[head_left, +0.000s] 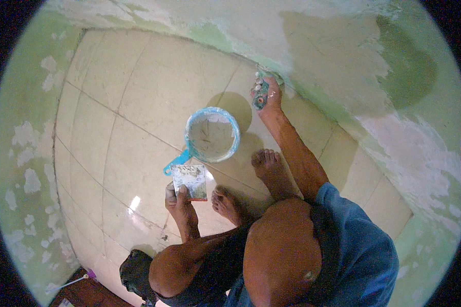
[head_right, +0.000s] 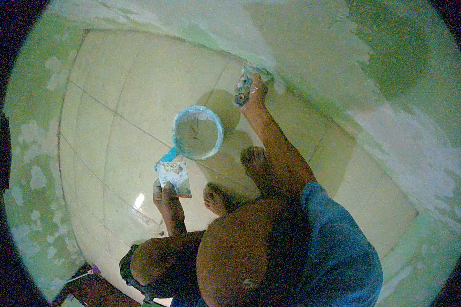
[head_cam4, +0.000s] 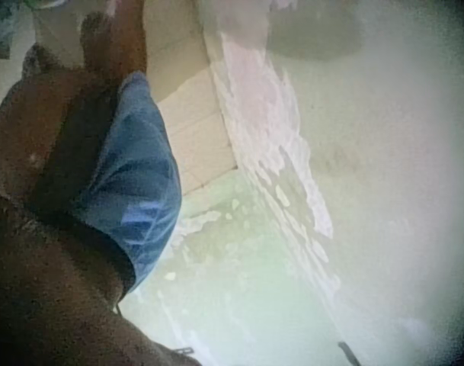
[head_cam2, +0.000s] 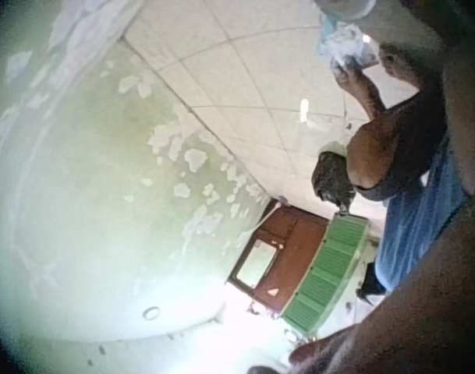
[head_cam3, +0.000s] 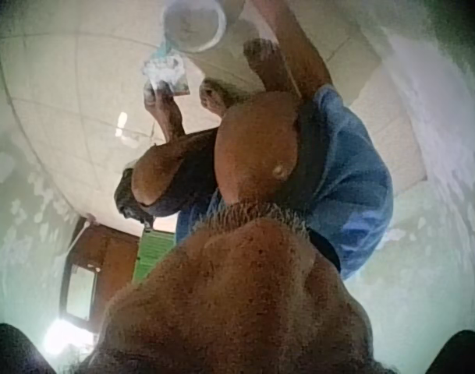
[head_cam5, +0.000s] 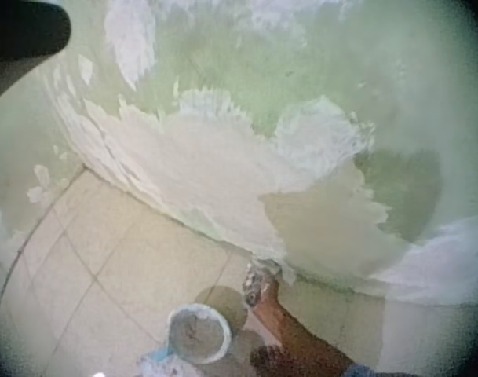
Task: The person applies white putty to the wall using a spatula and a plastic scraper, dipping the tools into a small bucket and smoothing the material over damaged sections of the wall while squatting on the floor.
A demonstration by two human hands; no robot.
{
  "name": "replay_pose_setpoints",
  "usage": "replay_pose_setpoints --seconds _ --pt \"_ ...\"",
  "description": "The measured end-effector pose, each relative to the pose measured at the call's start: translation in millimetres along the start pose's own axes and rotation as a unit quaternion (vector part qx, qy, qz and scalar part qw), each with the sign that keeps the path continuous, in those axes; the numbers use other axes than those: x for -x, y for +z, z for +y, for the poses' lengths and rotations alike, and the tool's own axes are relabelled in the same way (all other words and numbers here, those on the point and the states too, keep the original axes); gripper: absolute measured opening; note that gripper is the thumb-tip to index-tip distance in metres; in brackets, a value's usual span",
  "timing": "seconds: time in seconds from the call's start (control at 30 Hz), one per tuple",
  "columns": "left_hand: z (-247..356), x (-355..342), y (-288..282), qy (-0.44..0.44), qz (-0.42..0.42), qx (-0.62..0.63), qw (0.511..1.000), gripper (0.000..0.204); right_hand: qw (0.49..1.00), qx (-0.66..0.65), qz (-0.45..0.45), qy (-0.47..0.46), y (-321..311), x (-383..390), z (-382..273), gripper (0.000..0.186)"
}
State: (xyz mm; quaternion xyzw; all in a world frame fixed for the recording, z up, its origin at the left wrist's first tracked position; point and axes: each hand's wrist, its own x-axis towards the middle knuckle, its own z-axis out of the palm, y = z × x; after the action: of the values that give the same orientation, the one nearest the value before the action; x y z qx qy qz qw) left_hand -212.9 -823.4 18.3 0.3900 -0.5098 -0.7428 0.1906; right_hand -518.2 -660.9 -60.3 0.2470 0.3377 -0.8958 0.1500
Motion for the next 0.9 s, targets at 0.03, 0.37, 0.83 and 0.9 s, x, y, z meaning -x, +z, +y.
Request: replay_pose_setpoints --seconds 0.03,0.37,0.83,0.9 --pt "-0.4 0.0 1.9 0.004 0.003 0.0 1.0 0.019 1.0 0.002 0.009 -0.008 3.2 1.8 -2.8 0.012" --pt "-5.7 0.5 -4.4 0.0 0.022 -0.006 1.0 0.023 0.996 0.039 -0.036 0.071 -29.0 43.0 4.5 0.015" --pt "-1.6 -0.9 -0.4 -0.008 0.003 0.007 1.0 0.02 0.997 0.053 -0.054 0.012 4.6 27.9 -9.2 0.022" --pt "-7.2 0.5 -6.3 -0.008 0.011 0.006 1.0 0.021 0.987 0.117 -0.07 0.081 -17.5 48.9 -6.6 0.025"
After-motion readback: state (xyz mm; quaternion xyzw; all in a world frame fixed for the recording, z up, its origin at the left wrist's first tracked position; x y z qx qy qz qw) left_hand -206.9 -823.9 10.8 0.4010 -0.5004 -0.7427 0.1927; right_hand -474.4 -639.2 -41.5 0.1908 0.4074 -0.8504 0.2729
